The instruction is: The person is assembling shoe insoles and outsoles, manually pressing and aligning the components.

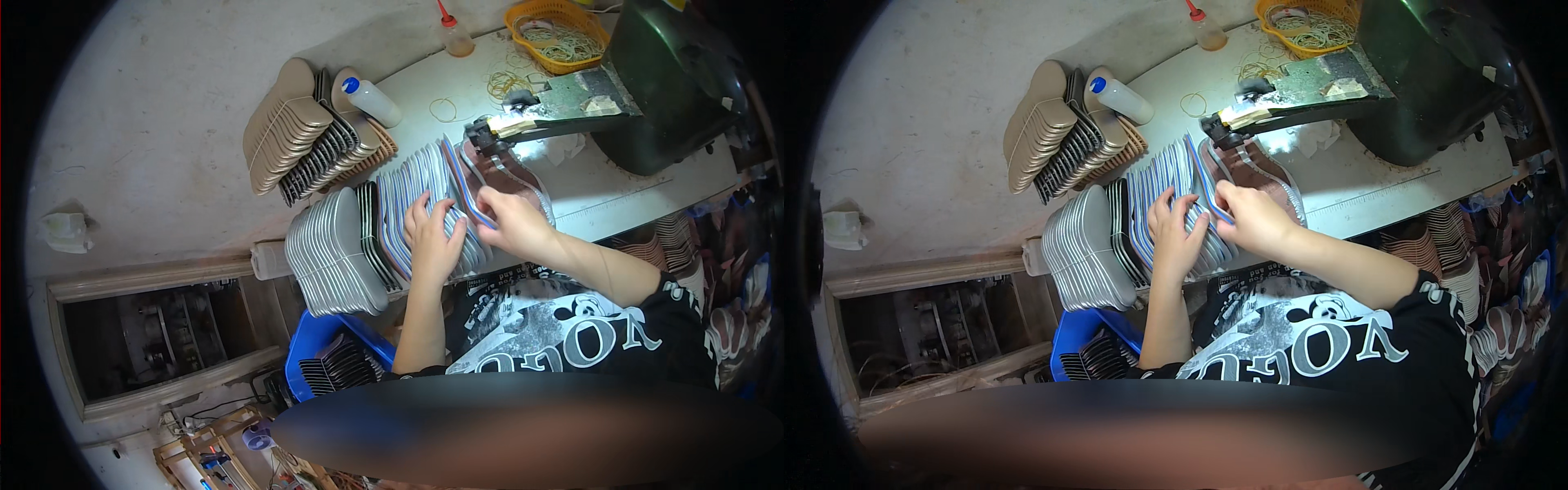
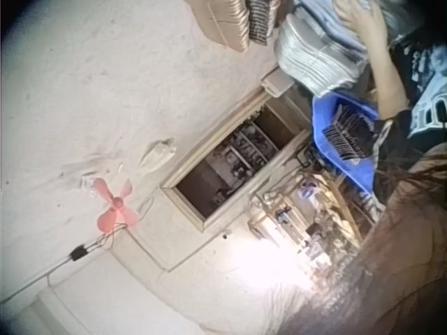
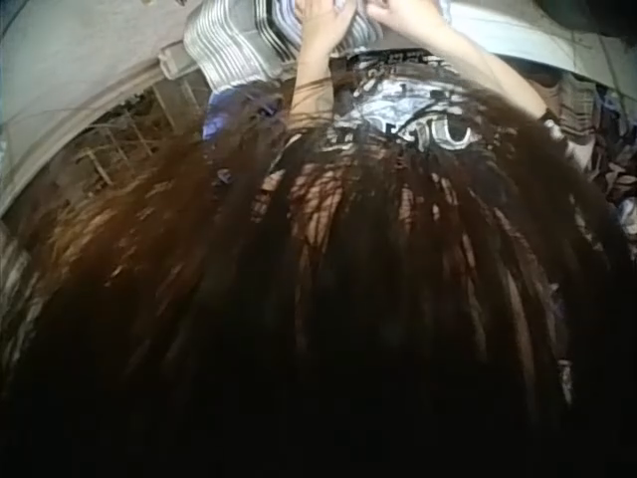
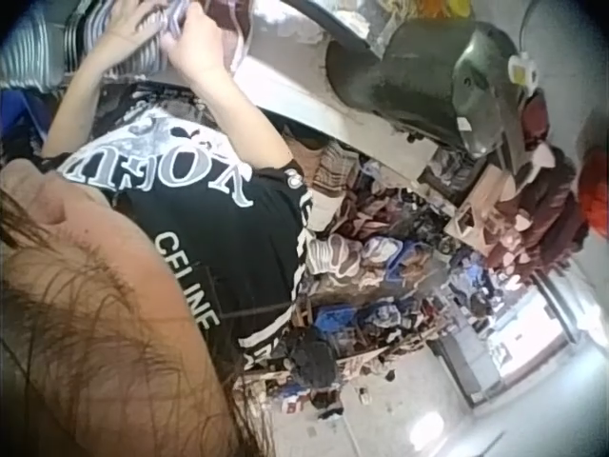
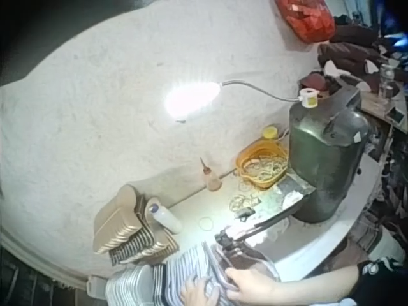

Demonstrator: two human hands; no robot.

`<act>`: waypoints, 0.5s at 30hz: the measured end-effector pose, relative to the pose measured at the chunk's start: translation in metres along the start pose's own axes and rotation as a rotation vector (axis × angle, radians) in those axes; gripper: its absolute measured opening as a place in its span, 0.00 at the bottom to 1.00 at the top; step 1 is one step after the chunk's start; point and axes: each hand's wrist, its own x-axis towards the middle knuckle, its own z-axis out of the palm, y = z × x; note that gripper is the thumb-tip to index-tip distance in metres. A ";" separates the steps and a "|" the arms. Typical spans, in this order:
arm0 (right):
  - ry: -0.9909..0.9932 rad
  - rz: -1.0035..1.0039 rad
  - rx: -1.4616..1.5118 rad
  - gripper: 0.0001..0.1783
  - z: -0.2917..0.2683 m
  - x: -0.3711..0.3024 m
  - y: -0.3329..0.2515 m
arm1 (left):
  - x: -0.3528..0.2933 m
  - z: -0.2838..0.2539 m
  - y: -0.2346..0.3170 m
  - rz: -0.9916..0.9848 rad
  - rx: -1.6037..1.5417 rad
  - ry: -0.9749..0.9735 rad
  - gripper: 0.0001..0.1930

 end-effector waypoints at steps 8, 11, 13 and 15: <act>-0.189 -0.073 0.452 0.13 -0.054 -0.032 -0.056 | 0.005 -0.009 0.016 -0.429 -1.788 0.148 0.23; -0.595 0.176 1.223 0.14 -0.054 -0.016 -0.036 | 0.020 -0.041 0.058 -0.427 -1.718 0.149 0.20; -0.605 0.215 1.384 0.17 -0.050 -0.004 -0.024 | 0.023 -0.036 0.056 -0.287 -1.725 0.065 0.17; -0.560 0.214 1.327 0.16 -0.046 0.006 -0.001 | 0.031 -0.031 0.071 -0.302 -1.562 -0.012 0.19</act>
